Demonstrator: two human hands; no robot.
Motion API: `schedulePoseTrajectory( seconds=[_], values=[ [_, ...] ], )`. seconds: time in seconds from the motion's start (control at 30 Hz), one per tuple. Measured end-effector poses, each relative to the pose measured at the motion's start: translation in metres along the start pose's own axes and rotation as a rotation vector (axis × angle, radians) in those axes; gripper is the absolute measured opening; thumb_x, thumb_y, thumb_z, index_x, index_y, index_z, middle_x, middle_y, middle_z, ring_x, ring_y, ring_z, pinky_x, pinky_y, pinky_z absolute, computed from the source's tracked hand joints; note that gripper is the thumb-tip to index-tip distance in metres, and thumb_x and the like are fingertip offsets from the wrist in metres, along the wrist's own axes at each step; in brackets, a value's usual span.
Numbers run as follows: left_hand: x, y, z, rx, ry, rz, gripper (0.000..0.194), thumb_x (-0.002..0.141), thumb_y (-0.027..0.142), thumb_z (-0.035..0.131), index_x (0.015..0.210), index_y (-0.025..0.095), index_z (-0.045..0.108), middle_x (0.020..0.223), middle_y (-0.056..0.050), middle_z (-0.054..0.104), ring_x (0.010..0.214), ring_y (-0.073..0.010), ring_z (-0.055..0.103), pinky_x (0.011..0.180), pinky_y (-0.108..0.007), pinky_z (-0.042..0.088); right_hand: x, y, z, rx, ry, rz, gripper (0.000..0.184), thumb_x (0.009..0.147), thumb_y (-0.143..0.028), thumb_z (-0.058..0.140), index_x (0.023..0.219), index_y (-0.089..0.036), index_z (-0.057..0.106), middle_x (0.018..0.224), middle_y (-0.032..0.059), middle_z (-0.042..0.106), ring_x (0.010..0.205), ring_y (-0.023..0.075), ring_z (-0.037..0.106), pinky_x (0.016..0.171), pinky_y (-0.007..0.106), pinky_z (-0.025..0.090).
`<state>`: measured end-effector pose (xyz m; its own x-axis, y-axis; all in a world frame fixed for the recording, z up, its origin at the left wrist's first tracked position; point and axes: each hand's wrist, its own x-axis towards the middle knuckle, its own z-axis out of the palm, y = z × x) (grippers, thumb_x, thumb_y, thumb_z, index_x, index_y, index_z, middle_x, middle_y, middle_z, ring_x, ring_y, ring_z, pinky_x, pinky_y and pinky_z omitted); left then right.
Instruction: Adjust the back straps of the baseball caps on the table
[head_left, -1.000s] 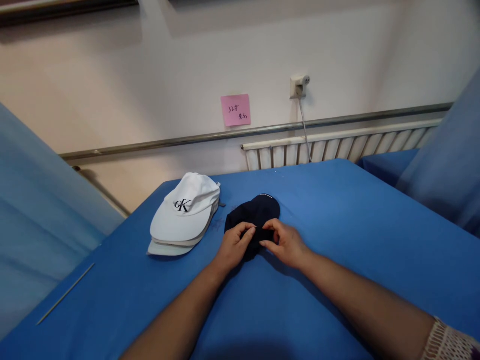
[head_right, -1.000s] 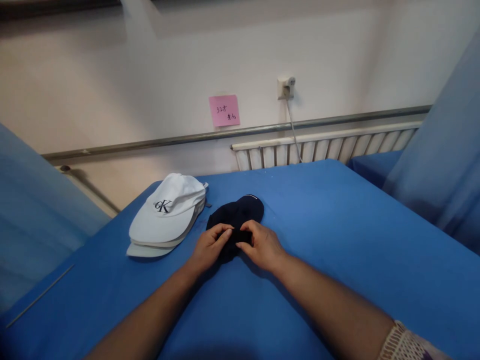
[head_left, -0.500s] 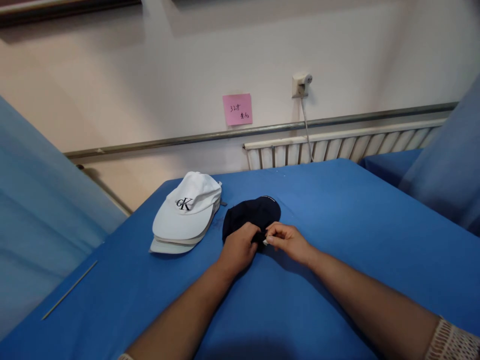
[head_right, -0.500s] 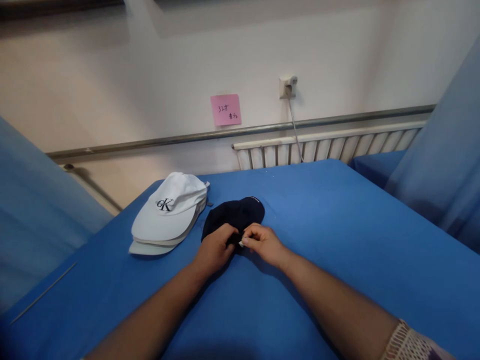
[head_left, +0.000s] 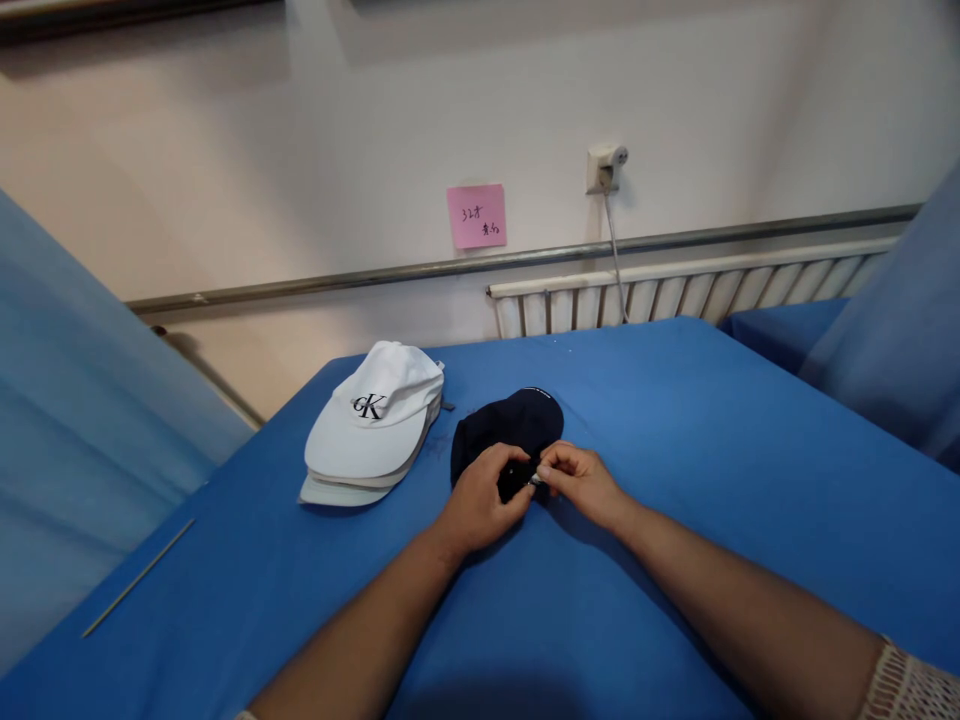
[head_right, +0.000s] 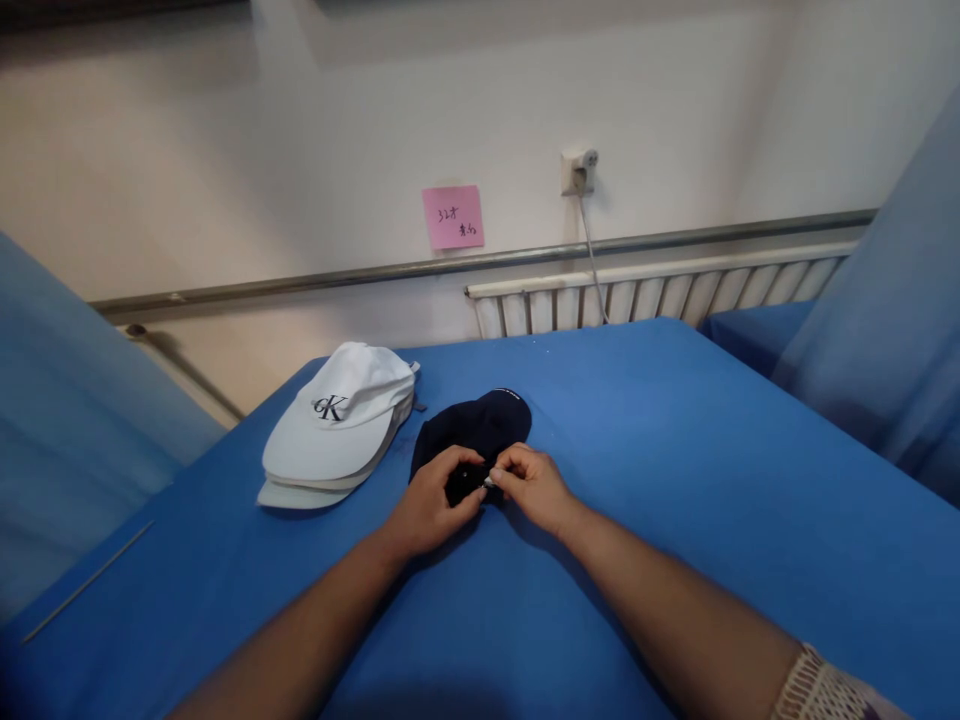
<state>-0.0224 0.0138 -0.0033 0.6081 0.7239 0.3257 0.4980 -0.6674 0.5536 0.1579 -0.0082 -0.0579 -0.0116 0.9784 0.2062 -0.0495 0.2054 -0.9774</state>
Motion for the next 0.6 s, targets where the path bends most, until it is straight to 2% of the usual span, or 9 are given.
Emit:
schedulePoseTrajectory(
  seconds=[0.17, 0.23, 0.3, 0.37, 0.43, 0.5, 0.6],
  values=[
    [-0.001, -0.002, 0.005, 0.055, 0.052, 0.027, 0.017, 0.085, 0.023, 0.059, 0.102, 0.020, 0.059, 0.095, -0.004, 0.066, 0.086, -0.0172, 0.062, 0.078, -0.031, 0.049, -0.001, 0.000, 0.002, -0.077, 0.009, -0.052, 0.018, 0.078, -0.034, 0.064, 0.068, -0.020, 0.060, 0.078, -0.0003, 0.056, 0.060, 0.0104, 0.050, 0.056, 0.024, 0.042],
    [-0.002, -0.003, 0.006, 0.098, 0.089, 0.079, 0.015, 0.087, 0.023, 0.057, 0.102, 0.020, 0.059, 0.093, -0.003, 0.067, 0.084, -0.0167, 0.062, 0.076, -0.030, 0.049, -0.001, 0.000, 0.004, -0.087, 0.094, -0.027, 0.019, 0.076, -0.037, 0.066, 0.071, -0.021, 0.059, 0.075, -0.0013, 0.056, 0.057, 0.0102, 0.049, 0.054, 0.024, 0.040],
    [-0.003, -0.004, 0.007, 0.158, 0.143, 0.130, 0.015, 0.089, 0.023, 0.056, 0.103, 0.019, 0.059, 0.091, -0.004, 0.067, 0.083, -0.0172, 0.062, 0.075, -0.031, 0.049, -0.001, -0.001, 0.006, -0.146, 0.237, 0.037, 0.024, 0.071, -0.041, 0.071, 0.075, -0.021, 0.058, 0.064, -0.0042, 0.053, 0.052, 0.0101, 0.045, 0.049, 0.024, 0.036],
    [-0.003, -0.005, 0.007, 0.235, 0.192, 0.185, 0.016, 0.090, 0.022, 0.056, 0.105, 0.019, 0.059, 0.092, -0.005, 0.067, 0.085, -0.0184, 0.061, 0.077, -0.033, 0.050, -0.001, -0.003, 0.007, -0.221, 0.333, 0.101, 0.030, 0.066, -0.044, 0.076, 0.070, -0.021, 0.056, 0.053, -0.0067, 0.047, 0.047, 0.0097, 0.040, 0.047, 0.024, 0.030],
    [-0.002, -0.004, 0.006, 0.315, 0.220, 0.245, 0.016, 0.091, 0.021, 0.055, 0.106, 0.018, 0.060, 0.093, -0.006, 0.067, 0.087, -0.0192, 0.061, 0.079, -0.034, 0.050, -0.003, -0.006, 0.008, -0.210, 0.305, 0.162, 0.036, 0.067, -0.047, 0.075, 0.058, -0.020, 0.052, 0.046, -0.0062, 0.044, 0.044, 0.0090, 0.037, 0.045, 0.024, 0.027],
    [-0.002, -0.003, 0.005, 0.385, 0.229, 0.297, 0.015, 0.091, 0.020, 0.054, 0.103, 0.017, 0.061, 0.091, -0.007, 0.067, 0.085, -0.0194, 0.060, 0.079, -0.035, 0.050, -0.006, -0.011, 0.010, -0.056, 0.202, 0.253, 0.041, 0.071, -0.051, 0.071, 0.054, -0.019, 0.052, 0.047, -0.0038, 0.048, 0.043, 0.0085, 0.039, 0.044, 0.024, 0.028],
    [0.000, 0.000, 0.003, 0.443, 0.190, 0.355, 0.014, 0.092, 0.016, 0.049, 0.096, 0.017, 0.063, 0.084, -0.006, 0.066, 0.082, -0.0194, 0.059, 0.076, -0.034, 0.050, -0.013, -0.017, 0.013, 0.306, 0.093, 0.411, 0.037, 0.073, -0.052, 0.072, 0.067, -0.017, 0.063, 0.061, 0.0006, 0.061, 0.047, 0.0084, 0.048, 0.046, 0.023, 0.036]
  ],
)
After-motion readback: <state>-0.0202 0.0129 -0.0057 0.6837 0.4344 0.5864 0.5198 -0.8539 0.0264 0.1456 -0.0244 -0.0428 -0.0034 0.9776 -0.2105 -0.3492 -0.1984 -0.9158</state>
